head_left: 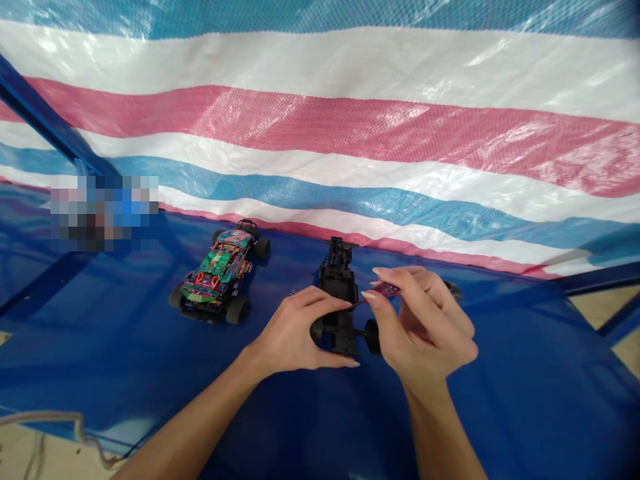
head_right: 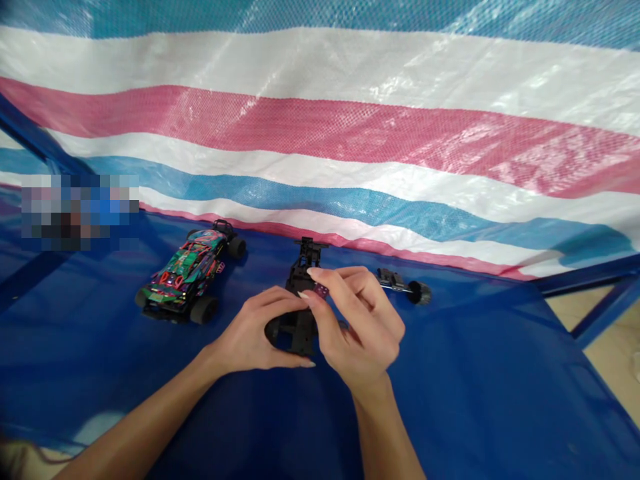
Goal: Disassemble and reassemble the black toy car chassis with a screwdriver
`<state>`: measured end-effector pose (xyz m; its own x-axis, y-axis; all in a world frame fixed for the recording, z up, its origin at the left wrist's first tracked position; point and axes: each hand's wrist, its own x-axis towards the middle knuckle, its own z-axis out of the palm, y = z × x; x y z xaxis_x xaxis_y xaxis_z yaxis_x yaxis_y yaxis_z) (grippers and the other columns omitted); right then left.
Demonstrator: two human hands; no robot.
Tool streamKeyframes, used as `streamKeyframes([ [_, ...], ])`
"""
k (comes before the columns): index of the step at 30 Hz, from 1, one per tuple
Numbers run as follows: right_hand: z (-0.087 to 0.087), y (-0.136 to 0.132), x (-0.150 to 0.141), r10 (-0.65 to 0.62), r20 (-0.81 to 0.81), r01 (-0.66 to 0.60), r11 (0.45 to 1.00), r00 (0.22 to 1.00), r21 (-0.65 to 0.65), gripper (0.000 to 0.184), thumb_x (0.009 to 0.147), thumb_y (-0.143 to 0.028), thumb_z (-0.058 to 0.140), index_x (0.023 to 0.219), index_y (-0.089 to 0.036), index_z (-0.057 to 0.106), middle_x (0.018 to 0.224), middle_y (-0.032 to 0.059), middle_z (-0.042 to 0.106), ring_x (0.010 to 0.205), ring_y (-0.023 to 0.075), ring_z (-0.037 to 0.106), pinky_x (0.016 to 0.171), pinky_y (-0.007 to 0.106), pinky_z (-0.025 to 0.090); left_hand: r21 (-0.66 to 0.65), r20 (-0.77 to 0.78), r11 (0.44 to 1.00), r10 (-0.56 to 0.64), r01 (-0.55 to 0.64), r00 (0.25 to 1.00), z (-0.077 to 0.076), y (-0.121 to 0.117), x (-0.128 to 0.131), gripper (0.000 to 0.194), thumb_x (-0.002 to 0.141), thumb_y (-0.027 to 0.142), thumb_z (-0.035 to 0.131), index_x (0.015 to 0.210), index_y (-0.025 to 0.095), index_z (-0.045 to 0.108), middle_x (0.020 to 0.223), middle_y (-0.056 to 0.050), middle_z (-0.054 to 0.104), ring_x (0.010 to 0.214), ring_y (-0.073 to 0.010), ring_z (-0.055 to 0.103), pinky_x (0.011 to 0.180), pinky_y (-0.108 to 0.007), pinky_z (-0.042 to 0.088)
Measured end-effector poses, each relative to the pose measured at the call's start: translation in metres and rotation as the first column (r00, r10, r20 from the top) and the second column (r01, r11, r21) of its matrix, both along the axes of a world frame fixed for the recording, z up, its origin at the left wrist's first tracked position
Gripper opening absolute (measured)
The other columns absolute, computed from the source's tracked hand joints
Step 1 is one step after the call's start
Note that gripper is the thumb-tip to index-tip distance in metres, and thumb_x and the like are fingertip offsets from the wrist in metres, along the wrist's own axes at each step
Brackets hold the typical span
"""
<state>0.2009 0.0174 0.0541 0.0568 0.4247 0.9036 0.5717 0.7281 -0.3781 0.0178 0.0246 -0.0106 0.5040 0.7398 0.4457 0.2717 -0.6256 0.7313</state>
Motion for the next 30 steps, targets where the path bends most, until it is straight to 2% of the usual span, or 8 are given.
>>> streamKeyframes([
  [4,0.003,-0.001,0.003,0.045,0.02,-0.045,0.999,0.999,-0.019,0.052,0.089,0.001,0.075,0.132,-0.027,0.076,0.092,0.0033,0.076,0.078,0.0194,0.072,0.066,0.036,0.064,0.004,0.001,1.0,0.01,-0.01,1.0,0.003,0.0,0.001,0.079,0.065,0.055,0.1,0.131,0.02,0.072,0.118,-0.011,0.08,0.106,-0.0295,0.076,0.094,-0.043,0.065],
  [8,-0.001,-0.002,0.009,0.033,0.04,-0.031,0.997,0.999,-0.066,0.054,0.093,-0.001,0.07,0.142,-0.026,0.07,0.106,0.0063,0.081,0.085,0.0203,0.077,0.075,0.037,0.068,-0.004,-0.005,1.0,0.029,-0.029,1.0,0.006,0.001,0.002,0.077,0.067,0.055,0.1,0.13,0.02,0.072,0.118,-0.012,0.079,0.105,-0.029,0.076,0.094,-0.043,0.065],
  [12,-0.011,-0.001,0.009,0.019,-0.068,-0.025,0.996,0.998,-0.09,0.051,0.096,-0.007,0.069,0.144,-0.026,0.066,0.113,0.0073,0.081,0.091,0.0226,0.081,0.083,0.042,0.07,-0.015,-0.001,0.999,0.032,-0.032,0.999,0.006,0.001,0.002,0.077,0.068,0.054,0.099,0.131,0.021,0.072,0.12,-0.012,0.078,0.107,-0.0288,0.076,0.096,-0.043,0.065],
  [15,-0.015,0.001,0.004,0.022,-0.088,-0.028,0.997,0.996,-0.067,0.043,0.093,-0.01,0.075,0.133,-0.025,0.07,0.111,0.0074,0.08,0.093,0.0241,0.079,0.083,0.045,0.069,-0.026,0.006,0.999,0.037,-0.037,0.999,0.005,0.002,0.002,0.075,0.067,0.054,0.099,0.13,0.022,0.073,0.119,-0.012,0.078,0.106,-0.0287,0.076,0.095,-0.042,0.065],
  [19,-0.013,0.004,-0.002,0.015,-0.1,-0.017,1.0,0.995,-0.015,0.046,0.085,-0.008,0.084,0.125,-0.027,0.072,0.099,0.0029,0.075,0.086,0.0212,0.073,0.072,0.038,0.064,-0.036,0.02,0.998,0.043,-0.043,0.999,0.002,0.002,0.003,0.075,0.065,0.054,0.101,0.127,0.022,0.073,0.118,-0.011,0.078,0.106,-0.0292,0.076,0.095,-0.043,0.065],
  [23,-0.011,0.004,-0.004,0.019,-0.161,-0.025,0.999,0.987,-0.033,0.042,0.086,-0.006,0.081,0.121,-0.028,0.075,0.094,0.0007,0.074,0.077,0.0177,0.07,0.066,0.034,0.062,-0.054,0.011,0.998,0.033,-0.032,0.999,0.002,0.002,0.003,0.077,0.064,0.055,0.1,0.129,0.023,0.074,0.121,-0.012,0.078,0.109,-0.0299,0.076,0.097,-0.043,0.065],
  [26,-0.011,0.001,-0.002,0.047,-0.144,-0.058,0.995,0.988,-0.077,0.042,0.088,-0.005,0.078,0.124,-0.027,0.076,0.095,0.0017,0.077,0.076,0.0181,0.074,0.067,0.034,0.064,-0.052,0.018,0.998,0.036,-0.035,0.999,0.002,0.002,0.003,0.08,0.062,0.058,0.1,0.129,0.022,0.074,0.118,-0.011,0.079,0.106,-0.0298,0.076,0.096,-0.043,0.065],
  [30,-0.015,-0.005,-0.003,0.073,-0.132,-0.093,0.984,0.988,-0.149,0.047,0.094,-0.007,0.072,0.137,-0.026,0.072,0.104,0.0054,0.082,0.085,0.0212,0.08,0.076,0.038,0.068,-0.063,0.034,0.997,0.038,-0.035,0.999,0.002,0.003,0.003,0.081,0.06,0.056,0.102,0.128,0.021,0.075,0.12,-0.011,0.079,0.108,-0.0295,0.076,0.1,-0.043,0.064],
])
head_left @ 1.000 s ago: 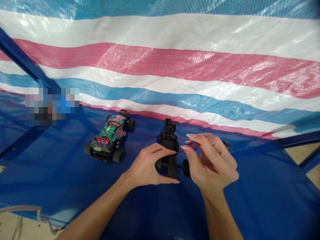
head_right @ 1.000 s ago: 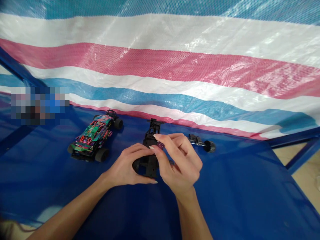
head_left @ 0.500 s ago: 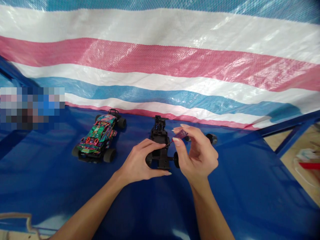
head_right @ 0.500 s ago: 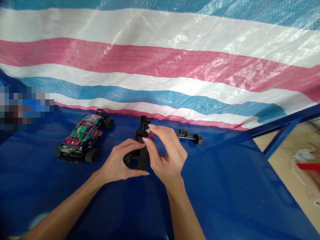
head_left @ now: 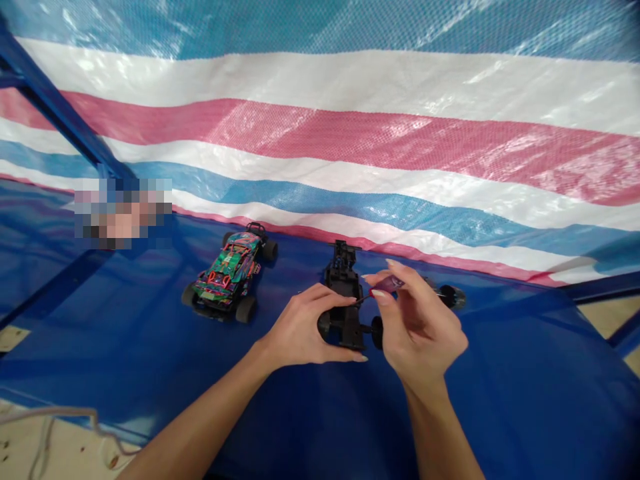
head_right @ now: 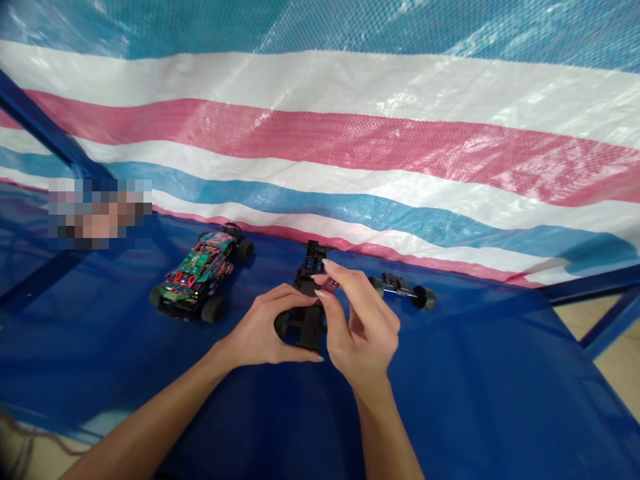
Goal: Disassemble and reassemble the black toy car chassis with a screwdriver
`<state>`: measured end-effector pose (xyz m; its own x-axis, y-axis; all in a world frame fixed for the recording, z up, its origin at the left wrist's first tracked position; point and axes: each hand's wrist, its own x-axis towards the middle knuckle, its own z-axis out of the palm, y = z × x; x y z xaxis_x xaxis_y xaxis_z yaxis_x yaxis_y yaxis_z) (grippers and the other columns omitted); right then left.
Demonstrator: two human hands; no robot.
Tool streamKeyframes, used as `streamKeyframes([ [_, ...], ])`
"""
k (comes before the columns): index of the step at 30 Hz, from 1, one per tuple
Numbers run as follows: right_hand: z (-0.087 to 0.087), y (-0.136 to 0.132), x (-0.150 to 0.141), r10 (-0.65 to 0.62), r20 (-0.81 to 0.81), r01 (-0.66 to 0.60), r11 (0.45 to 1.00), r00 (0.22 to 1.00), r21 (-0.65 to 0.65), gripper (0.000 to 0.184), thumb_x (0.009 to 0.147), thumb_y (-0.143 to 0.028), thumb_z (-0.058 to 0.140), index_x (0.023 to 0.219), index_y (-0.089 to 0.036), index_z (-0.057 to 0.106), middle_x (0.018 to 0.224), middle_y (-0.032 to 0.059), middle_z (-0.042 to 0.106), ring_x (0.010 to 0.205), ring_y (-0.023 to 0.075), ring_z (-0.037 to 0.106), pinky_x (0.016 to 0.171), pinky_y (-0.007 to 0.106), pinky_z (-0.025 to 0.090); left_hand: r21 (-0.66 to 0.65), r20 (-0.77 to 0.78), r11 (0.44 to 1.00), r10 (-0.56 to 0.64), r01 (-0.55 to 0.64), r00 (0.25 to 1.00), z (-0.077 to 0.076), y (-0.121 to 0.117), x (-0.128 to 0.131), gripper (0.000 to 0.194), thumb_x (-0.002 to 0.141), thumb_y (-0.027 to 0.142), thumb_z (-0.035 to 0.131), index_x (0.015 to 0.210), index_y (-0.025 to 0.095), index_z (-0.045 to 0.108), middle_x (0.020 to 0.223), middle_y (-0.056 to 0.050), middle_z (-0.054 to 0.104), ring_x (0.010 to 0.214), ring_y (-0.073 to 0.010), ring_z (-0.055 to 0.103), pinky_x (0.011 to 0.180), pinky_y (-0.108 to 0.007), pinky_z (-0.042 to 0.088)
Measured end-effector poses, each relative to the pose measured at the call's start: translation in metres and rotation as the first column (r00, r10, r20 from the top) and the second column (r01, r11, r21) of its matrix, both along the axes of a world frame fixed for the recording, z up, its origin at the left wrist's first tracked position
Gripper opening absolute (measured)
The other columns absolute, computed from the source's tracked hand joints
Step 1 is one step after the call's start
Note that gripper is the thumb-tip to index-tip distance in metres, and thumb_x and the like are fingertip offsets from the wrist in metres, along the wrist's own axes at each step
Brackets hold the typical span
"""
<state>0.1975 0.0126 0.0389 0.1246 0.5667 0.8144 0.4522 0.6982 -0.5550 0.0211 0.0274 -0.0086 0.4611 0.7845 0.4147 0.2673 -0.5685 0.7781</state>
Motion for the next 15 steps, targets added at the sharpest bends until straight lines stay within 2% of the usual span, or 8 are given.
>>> streamKeyframes([
  [3,-0.005,-0.001,-0.002,-0.004,-0.017,0.004,0.999,1.0,-0.047,0.048,0.098,-0.01,0.067,0.144,-0.024,0.066,0.109,0.0079,0.082,0.092,0.022,0.081,0.082,0.039,0.069,-0.021,-0.002,1.0,0.003,-0.003,1.0,0.0,0.0,-0.001,0.081,0.06,0.056,0.102,0.129,0.023,0.075,0.121,-0.011,0.078,0.11,-0.0299,0.076,0.102,-0.044,0.063],
  [6,-0.009,0.002,-0.003,-0.002,-0.017,0.002,1.0,1.0,-0.001,0.047,0.096,-0.01,0.069,0.141,-0.024,0.068,0.112,0.0089,0.081,0.097,0.0243,0.08,0.085,0.043,0.067,-0.039,-0.005,0.999,0.009,-0.009,1.0,0.001,0.001,-0.001,0.081,0.059,0.057,0.101,0.128,0.024,0.076,0.122,-0.011,0.078,0.11,-0.0301,0.076,0.102,-0.044,0.064],
  [8,-0.009,0.006,-0.003,-0.017,-0.002,0.017,0.998,1.0,0.055,0.046,0.091,-0.011,0.075,0.135,-0.025,0.071,0.11,0.0086,0.08,0.095,0.0255,0.078,0.083,0.045,0.066,-0.043,-0.017,0.999,0.001,-0.002,1.0,0.002,0.001,-0.002,0.08,0.06,0.056,0.101,0.128,0.023,0.076,0.122,-0.01,0.079,0.11,-0.0302,0.076,0.102,-0.044,0.063],
  [11,-0.006,0.009,-0.003,-0.081,0.009,0.08,0.991,0.997,0.112,0.046,0.084,-0.011,0.084,0.126,-0.027,0.075,0.103,0.0052,0.077,0.085,0.0226,0.073,0.072,0.04,0.063,-0.047,-0.019,0.999,-0.021,0.02,1.0,0.003,0.001,-0.002,0.079,0.061,0.055,0.101,0.128,0.024,0.075,0.123,-0.01,0.079,0.112,-0.0307,0.076,0.102,-0.044,0.062],
  [15,0.002,0.007,-0.005,-0.095,0.016,0.092,0.99,0.995,0.108,0.053,0.084,-0.004,0.082,0.131,-0.028,0.076,0.098,0.003,0.077,0.075,0.018,0.071,0.066,0.034,0.061,-0.051,0.007,0.998,-0.026,0.026,1.0,0.004,0.001,-0.002,0.079,0.061,0.053,0.102,0.129,0.024,0.074,0.127,-0.011,0.078,0.114,-0.0307,0.076,0.103,-0.043,0.062],
])
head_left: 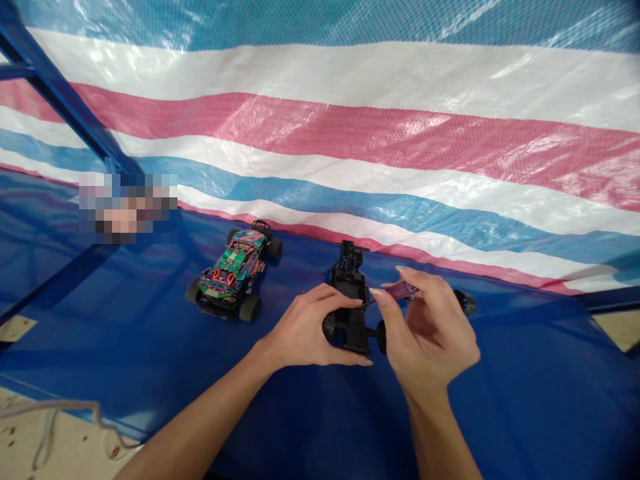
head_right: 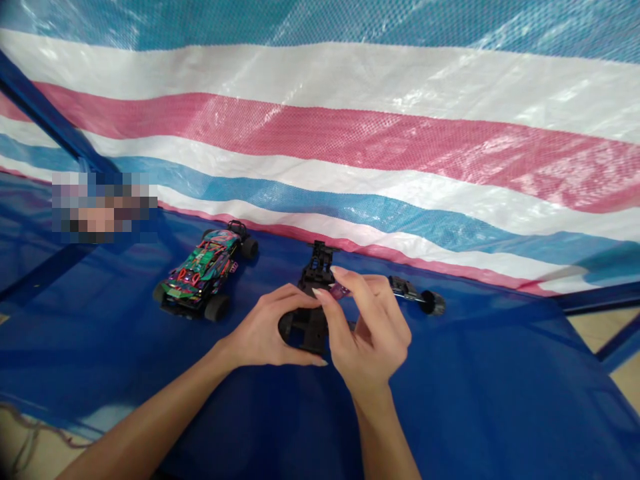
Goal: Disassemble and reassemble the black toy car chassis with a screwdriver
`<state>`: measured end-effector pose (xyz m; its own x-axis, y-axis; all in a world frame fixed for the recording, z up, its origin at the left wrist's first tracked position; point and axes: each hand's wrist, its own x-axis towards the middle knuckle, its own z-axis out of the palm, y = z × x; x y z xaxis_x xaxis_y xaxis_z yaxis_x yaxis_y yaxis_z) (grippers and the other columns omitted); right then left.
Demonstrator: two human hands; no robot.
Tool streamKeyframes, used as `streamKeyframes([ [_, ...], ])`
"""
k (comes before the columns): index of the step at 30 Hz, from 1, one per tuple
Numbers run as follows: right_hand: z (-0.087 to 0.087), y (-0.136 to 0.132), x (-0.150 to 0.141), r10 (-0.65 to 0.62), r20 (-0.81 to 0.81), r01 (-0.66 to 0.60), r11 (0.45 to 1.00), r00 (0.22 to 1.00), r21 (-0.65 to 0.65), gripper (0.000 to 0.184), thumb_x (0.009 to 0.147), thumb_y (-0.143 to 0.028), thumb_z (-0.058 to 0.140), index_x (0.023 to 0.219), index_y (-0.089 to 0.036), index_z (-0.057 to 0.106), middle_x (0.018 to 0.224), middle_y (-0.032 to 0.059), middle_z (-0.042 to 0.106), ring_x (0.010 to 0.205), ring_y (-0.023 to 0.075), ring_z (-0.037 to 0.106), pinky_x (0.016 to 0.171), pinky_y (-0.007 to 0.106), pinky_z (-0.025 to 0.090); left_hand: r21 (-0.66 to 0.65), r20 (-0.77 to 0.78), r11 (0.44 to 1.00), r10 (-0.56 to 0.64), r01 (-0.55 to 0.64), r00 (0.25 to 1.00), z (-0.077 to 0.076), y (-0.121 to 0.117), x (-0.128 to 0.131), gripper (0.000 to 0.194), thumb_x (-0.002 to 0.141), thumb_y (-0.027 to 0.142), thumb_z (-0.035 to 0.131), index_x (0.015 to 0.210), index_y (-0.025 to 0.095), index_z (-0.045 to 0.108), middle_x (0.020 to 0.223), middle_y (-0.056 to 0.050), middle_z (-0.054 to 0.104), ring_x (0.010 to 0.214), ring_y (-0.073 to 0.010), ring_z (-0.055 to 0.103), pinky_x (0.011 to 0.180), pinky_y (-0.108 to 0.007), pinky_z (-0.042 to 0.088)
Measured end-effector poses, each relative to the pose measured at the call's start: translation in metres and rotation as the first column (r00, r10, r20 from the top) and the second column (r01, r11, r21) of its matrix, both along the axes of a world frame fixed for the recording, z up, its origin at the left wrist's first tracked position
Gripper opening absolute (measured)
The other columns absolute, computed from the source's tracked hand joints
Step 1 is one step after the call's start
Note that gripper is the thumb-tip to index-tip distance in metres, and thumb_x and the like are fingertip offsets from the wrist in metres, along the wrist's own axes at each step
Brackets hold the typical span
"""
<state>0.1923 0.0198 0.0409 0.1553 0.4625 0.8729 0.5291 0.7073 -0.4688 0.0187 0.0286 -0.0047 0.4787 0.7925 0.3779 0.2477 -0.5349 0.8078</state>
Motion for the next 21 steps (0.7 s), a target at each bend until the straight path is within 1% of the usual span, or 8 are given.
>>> streamKeyframes([
  [2,0.0,-0.002,0.0,0.014,0.025,-0.013,1.0,1.0,-0.012,0.06,0.086,-0.003,0.08,0.139,-0.029,0.072,0.1,0.0034,0.079,0.077,0.0186,0.073,0.069,0.035,0.063,0.006,-0.004,1.0,0.001,-0.001,1.0,0.0,0.0,0.0,0.078,0.061,0.053,0.102,0.128,0.023,0.074,0.125,-0.011,0.078,0.113,-0.0309,0.076,0.102,-0.044,0.062],
  [5,-0.005,-0.005,0.001,0.006,0.029,-0.004,0.999,1.0,-0.052,0.064,0.09,-0.006,0.076,0.149,-0.029,0.065,0.106,0.0046,0.082,0.083,0.0216,0.079,0.077,0.039,0.067,0.006,-0.019,1.0,0.011,-0.011,1.0,-0.001,0.0,0.001,0.078,0.061,0.055,0.101,0.126,0.024,0.074,0.123,-0.011,0.079,0.11,-0.0309,0.077,0.1,-0.044,0.063],
  [8,-0.013,-0.004,0.001,0.021,0.011,-0.02,0.993,1.0,-0.112,0.058,0.096,-0.011,0.07,0.151,-0.026,0.061,0.113,0.0078,0.082,0.092,0.0242,0.081,0.084,0.043,0.069,0.004,-0.02,1.0,0.02,-0.02,1.0,-0.002,0.001,0.001,0.078,0.061,0.056,0.101,0.127,0.024,0.074,0.123,-0.011,0.079,0.111,-0.0306,0.076,0.1,-0.043,0.063],
  [10,-0.015,-0.002,0.001,0.048,0.016,-0.046,0.994,0.999,-0.099,0.051,0.097,-0.011,0.069,0.146,-0.024,0.064,0.114,0.0096,0.081,0.096,0.0257,0.08,0.086,0.046,0.069,0.01,-0.023,1.0,0.022,-0.022,0.999,-0.001,0.001,0.0,0.077,0.062,0.055,0.101,0.126,0.023,0.074,0.123,-0.011,0.078,0.111,-0.0305,0.076,0.1,-0.043,0.063],
  [13,-0.011,0.0,-0.002,0.061,0.028,-0.061,0.998,0.998,-0.013,0.049,0.089,-0.009,0.079,0.134,-0.025,0.07,0.108,0.008,0.078,0.092,0.0251,0.077,0.08,0.045,0.067,0.012,-0.031,1.0,0.027,-0.026,0.999,0.001,0.002,0.0,0.073,0.063,0.053,0.101,0.123,0.022,0.075,0.118,-0.01,0.079,0.108,-0.0301,0.076,0.098,-0.042,0.063],
  [16,-0.002,0.001,-0.005,0.032,0.038,-0.033,0.999,0.999,0.043,0.054,0.081,-0.002,0.085,0.128,-0.026,0.074,0.096,0.0031,0.074,0.085,0.021,0.072,0.07,0.037,0.063,0.012,-0.039,1.0,0.028,-0.028,0.999,0.001,0.002,-0.001,0.072,0.063,0.053,0.1,0.123,0.022,0.074,0.116,-0.01,0.079,0.108,-0.0296,0.075,0.096,-0.042,0.062],
  [19,0.005,-0.001,-0.008,0.02,0.051,-0.023,0.998,0.998,0.05,0.056,0.082,0.003,0.082,0.13,-0.026,0.076,0.088,0.0009,0.073,0.08,0.0192,0.071,0.067,0.033,0.061,0.025,-0.041,0.999,0.026,-0.025,0.999,0.0,0.002,0.0,0.072,0.063,0.053,0.1,0.122,0.021,0.074,0.117,-0.01,0.079,0.107,-0.0294,0.075,0.095,-0.042,0.062],
  [21,0.005,-0.003,-0.01,0.039,0.069,-0.04,0.999,0.997,0.025,0.06,0.085,0.003,0.078,0.136,-0.027,0.074,0.093,0.0023,0.076,0.079,0.0192,0.072,0.068,0.034,0.062,0.03,-0.026,0.999,0.026,-0.025,0.999,0.0,0.002,0.0,0.071,0.063,0.052,0.101,0.121,0.021,0.074,0.118,-0.01,0.079,0.107,-0.0292,0.075,0.096,-0.042,0.062],
])
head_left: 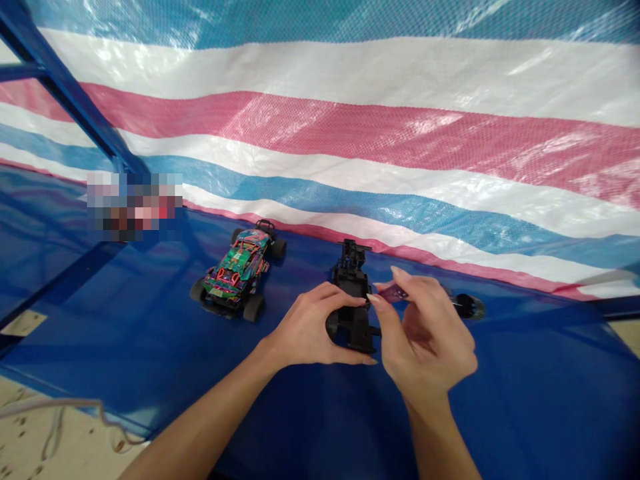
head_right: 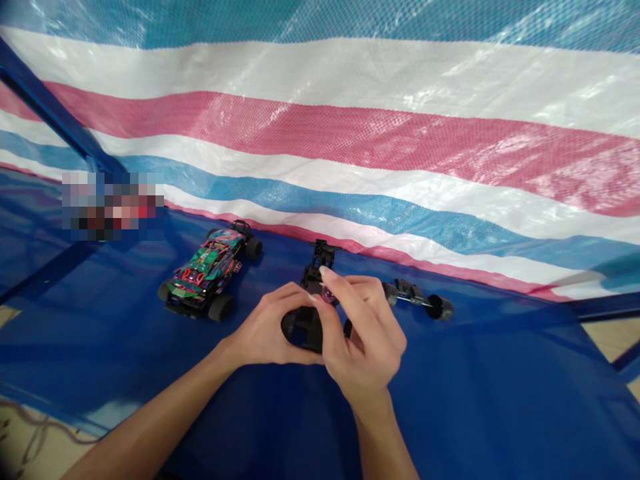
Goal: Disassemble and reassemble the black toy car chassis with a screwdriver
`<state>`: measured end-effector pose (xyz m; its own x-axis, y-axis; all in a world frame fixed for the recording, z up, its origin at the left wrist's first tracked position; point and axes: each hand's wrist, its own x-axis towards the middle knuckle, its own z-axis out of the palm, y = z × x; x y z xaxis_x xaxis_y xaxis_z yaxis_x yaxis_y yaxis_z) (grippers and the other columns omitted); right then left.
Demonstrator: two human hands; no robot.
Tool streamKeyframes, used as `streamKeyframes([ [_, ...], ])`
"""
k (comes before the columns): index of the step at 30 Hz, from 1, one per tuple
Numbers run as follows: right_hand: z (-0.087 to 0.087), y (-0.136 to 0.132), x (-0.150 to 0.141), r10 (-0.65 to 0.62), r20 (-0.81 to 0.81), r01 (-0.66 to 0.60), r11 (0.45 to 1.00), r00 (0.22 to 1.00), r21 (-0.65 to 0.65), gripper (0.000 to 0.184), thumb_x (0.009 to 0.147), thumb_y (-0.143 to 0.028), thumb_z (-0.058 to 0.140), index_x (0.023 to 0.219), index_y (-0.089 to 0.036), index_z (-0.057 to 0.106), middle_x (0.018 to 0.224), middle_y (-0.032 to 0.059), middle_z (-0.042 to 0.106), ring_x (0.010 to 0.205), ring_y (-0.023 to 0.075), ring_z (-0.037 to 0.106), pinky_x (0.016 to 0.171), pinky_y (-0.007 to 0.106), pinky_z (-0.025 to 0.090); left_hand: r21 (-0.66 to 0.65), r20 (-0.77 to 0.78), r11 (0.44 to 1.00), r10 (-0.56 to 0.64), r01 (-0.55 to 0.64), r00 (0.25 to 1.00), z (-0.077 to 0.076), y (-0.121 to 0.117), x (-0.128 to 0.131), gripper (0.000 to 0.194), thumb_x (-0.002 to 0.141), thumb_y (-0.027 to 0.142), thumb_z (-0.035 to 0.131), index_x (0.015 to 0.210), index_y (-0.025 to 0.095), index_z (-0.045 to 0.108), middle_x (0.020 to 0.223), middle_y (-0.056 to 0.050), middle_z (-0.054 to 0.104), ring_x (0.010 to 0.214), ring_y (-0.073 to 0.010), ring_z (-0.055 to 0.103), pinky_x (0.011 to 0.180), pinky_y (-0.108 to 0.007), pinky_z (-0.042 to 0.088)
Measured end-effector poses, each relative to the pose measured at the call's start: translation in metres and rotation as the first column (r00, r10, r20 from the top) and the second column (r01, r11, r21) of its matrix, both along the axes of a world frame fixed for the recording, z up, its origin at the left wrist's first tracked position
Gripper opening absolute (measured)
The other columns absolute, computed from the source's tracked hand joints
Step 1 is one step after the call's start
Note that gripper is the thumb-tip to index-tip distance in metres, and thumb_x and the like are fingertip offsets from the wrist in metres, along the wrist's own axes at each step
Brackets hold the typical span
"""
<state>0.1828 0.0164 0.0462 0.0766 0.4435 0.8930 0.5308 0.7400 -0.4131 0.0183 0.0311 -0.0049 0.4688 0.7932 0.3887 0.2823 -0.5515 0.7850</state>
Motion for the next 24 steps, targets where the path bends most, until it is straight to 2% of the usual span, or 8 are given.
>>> streamKeyframes([
  [4,-0.007,-0.003,-0.001,0.023,-0.009,-0.024,0.996,1.0,-0.084,0.067,0.092,0.001,0.07,0.151,-0.029,0.062,0.111,0.005,0.081,0.09,0.0219,0.078,0.081,0.04,0.066,0.001,0.012,1.0,-0.005,0.005,1.0,0.001,0.001,-0.001,0.071,0.062,0.049,0.102,0.122,0.021,0.073,0.121,-0.01,0.079,0.11,-0.0296,0.075,0.1,-0.042,0.061],
  [8,-0.015,-0.002,0.0,0.055,-0.057,-0.062,0.99,0.997,-0.13,0.064,0.095,-0.001,0.064,0.153,-0.027,0.059,0.114,0.0082,0.079,0.101,0.0258,0.078,0.089,0.048,0.065,-0.008,0.013,1.0,0.004,-0.004,1.0,0.003,0.0,0.0,0.071,0.062,0.048,0.102,0.121,0.02,0.074,0.118,-0.01,0.08,0.107,-0.0296,0.076,0.099,-0.042,0.062],
  [10,-0.015,0.0,0.0,0.047,-0.045,-0.051,0.995,0.998,-0.084,0.06,0.092,-0.003,0.071,0.148,-0.026,0.064,0.113,0.009,0.078,0.101,0.027,0.076,0.087,0.049,0.064,-0.016,0.009,1.0,0.004,-0.004,1.0,0.004,0.0,0.0,0.068,0.063,0.046,0.101,0.119,0.02,0.075,0.116,-0.009,0.08,0.107,-0.0297,0.075,0.099,-0.042,0.062],
  [13,-0.011,0.002,0.0,-0.012,-0.02,0.012,1.0,1.0,-0.005,0.056,0.084,-0.004,0.084,0.134,-0.026,0.072,0.103,0.0057,0.075,0.092,0.0236,0.073,0.079,0.042,0.062,-0.028,-0.004,1.0,0.006,-0.006,1.0,0.005,-0.001,0.0,0.068,0.062,0.046,0.1,0.12,0.021,0.075,0.114,-0.008,0.08,0.107,-0.0297,0.075,0.097,-0.042,0.062],
  [17,-0.001,0.001,-0.003,-0.076,-0.011,0.076,0.997,0.997,0.007,0.052,0.083,-0.001,0.083,0.128,-0.026,0.076,0.09,0.0016,0.07,0.08,0.0183,0.069,0.067,0.033,0.059,-0.036,-0.028,0.999,0.008,-0.009,1.0,0.004,0.0,0.0,0.073,0.061,0.049,0.101,0.123,0.022,0.074,0.117,-0.009,0.08,0.108,-0.0302,0.075,0.098,-0.043,0.062],
  [20,0.0,-0.002,-0.004,-0.047,0.008,0.047,0.998,0.999,-0.033,0.058,0.088,0.0,0.078,0.138,-0.027,0.072,0.093,0.0023,0.075,0.079,0.0186,0.071,0.068,0.034,0.062,-0.04,-0.017,0.999,0.007,-0.008,1.0,0.004,0.0,0.0,0.07,0.061,0.048,0.101,0.12,0.021,0.074,0.117,-0.009,0.08,0.108,-0.0303,0.075,0.097,-0.043,0.063],
  [24,-0.01,-0.003,-0.004,-0.014,-0.041,0.011,0.995,0.999,-0.095,0.069,0.093,-0.002,0.071,0.155,-0.028,0.058,0.109,0.0049,0.08,0.09,0.0217,0.078,0.082,0.041,0.068,-0.037,0.004,0.999,-0.002,0.002,1.0,0.003,0.001,-0.001,0.068,0.063,0.047,0.1,0.121,0.022,0.074,0.122,-0.009,0.079,0.113,-0.0305,0.075,0.101,-0.043,0.061],
])
